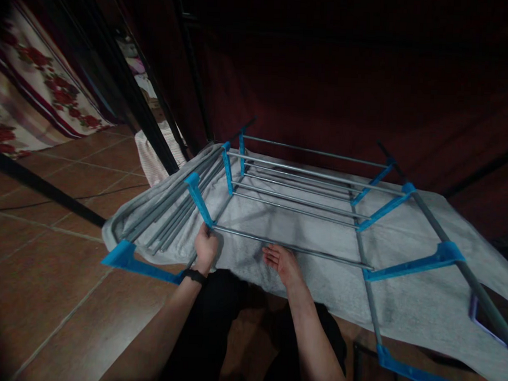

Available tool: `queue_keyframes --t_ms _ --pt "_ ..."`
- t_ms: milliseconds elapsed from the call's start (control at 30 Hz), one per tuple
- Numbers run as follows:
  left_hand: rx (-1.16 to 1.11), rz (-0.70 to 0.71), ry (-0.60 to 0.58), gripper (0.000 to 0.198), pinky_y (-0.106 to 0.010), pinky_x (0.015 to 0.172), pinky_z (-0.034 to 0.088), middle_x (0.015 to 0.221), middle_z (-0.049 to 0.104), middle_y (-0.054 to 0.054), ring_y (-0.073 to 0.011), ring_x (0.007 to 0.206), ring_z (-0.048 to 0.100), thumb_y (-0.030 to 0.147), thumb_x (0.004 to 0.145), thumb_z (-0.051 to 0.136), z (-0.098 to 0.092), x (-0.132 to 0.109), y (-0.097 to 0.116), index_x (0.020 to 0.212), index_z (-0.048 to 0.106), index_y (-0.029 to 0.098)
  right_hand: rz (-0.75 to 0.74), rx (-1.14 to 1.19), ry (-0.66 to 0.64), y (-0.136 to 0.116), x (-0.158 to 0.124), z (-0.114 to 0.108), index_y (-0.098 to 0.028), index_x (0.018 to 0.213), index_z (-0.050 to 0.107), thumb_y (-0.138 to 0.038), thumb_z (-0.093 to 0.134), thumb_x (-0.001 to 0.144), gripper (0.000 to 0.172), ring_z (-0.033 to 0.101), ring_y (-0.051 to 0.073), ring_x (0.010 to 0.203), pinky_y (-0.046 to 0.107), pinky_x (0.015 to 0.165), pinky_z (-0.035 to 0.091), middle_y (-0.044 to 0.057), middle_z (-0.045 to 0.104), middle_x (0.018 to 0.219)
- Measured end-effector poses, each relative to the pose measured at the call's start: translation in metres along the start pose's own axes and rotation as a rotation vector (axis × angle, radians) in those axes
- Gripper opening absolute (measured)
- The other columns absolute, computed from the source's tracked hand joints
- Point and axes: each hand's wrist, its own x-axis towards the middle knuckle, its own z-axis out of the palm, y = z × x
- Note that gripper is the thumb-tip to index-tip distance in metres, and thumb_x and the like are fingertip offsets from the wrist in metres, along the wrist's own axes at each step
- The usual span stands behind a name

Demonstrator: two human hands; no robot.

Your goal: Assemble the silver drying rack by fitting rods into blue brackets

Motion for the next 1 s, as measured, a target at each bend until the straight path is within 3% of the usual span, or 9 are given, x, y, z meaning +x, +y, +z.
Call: queue_keyframes --t_ms 100,200,267,367,533,1000 --pt "0.046 0.025 0.000 0.055 -0.038 0.099 0.048 0.122 0.069 -0.016 -0.0280 0.113 0.064 0.004 0.082 0.044 -0.001 -0.002 0.003 0.135 0.056 0.012 -0.343 -0.524 0.134 -0.007 -0.009 -0.004 -0.016 0.099 0.068 -0.045 0.056 0.086 0.034 0.068 0.023 0.088 0.039 0.082 0.054 0.013 0.072 0.103" --pt "0.070 0.024 0.001 0.056 -0.035 0.099 0.048 0.121 0.069 -0.015 -0.0261 0.113 0.065 0.003 0.081 0.044 -0.002 -0.002 0.004 0.136 0.055 0.011 -0.678 -1.172 0.282 -0.015 -0.010 -0.013 -0.019 0.116 0.065 -0.038 0.047 0.094 0.033 0.059 0.027 0.112 0.043 0.098 0.044 0.013 0.066 0.120" --pt "0.092 0.016 0.004 0.056 -0.034 0.097 0.049 0.121 0.070 -0.016 -0.0259 0.112 0.066 0.003 0.081 0.044 -0.001 -0.002 0.004 0.136 0.055 0.011 -0.683 -1.500 0.276 -0.019 -0.007 -0.019 -0.019 0.120 0.063 -0.032 0.047 0.096 0.031 0.058 0.028 0.113 0.044 0.101 0.040 0.013 0.065 0.120" --pt "0.144 0.001 0.018 0.052 -0.034 0.094 0.050 0.118 0.071 -0.016 -0.0263 0.109 0.067 0.006 0.085 0.046 -0.001 -0.001 0.005 0.135 0.057 0.012 -0.586 -1.780 0.188 -0.024 -0.002 -0.027 -0.019 0.114 0.065 -0.027 0.044 0.099 0.027 0.062 0.024 0.101 0.037 0.095 0.041 0.011 0.067 0.112" --pt "0.238 -0.049 0.022 0.043 -0.035 0.085 0.051 0.108 0.074 -0.016 -0.0281 0.100 0.070 0.016 0.090 0.049 -0.002 -0.001 0.007 0.131 0.060 0.015 -0.691 -1.920 0.054 -0.039 -0.001 -0.031 -0.023 0.123 0.062 -0.026 0.039 0.101 0.032 0.062 0.021 0.099 0.031 0.088 0.041 0.008 0.066 0.112" --pt "0.352 -0.003 -0.008 0.041 -0.033 0.079 0.049 0.103 0.074 -0.016 -0.0270 0.090 0.071 0.013 0.093 0.044 -0.002 0.001 0.002 0.132 0.058 0.015 -0.911 -2.011 0.068 -0.063 -0.025 -0.019 -0.022 0.128 0.060 -0.026 0.035 0.103 0.035 0.061 0.021 0.093 0.035 0.084 0.040 0.007 0.068 0.108"
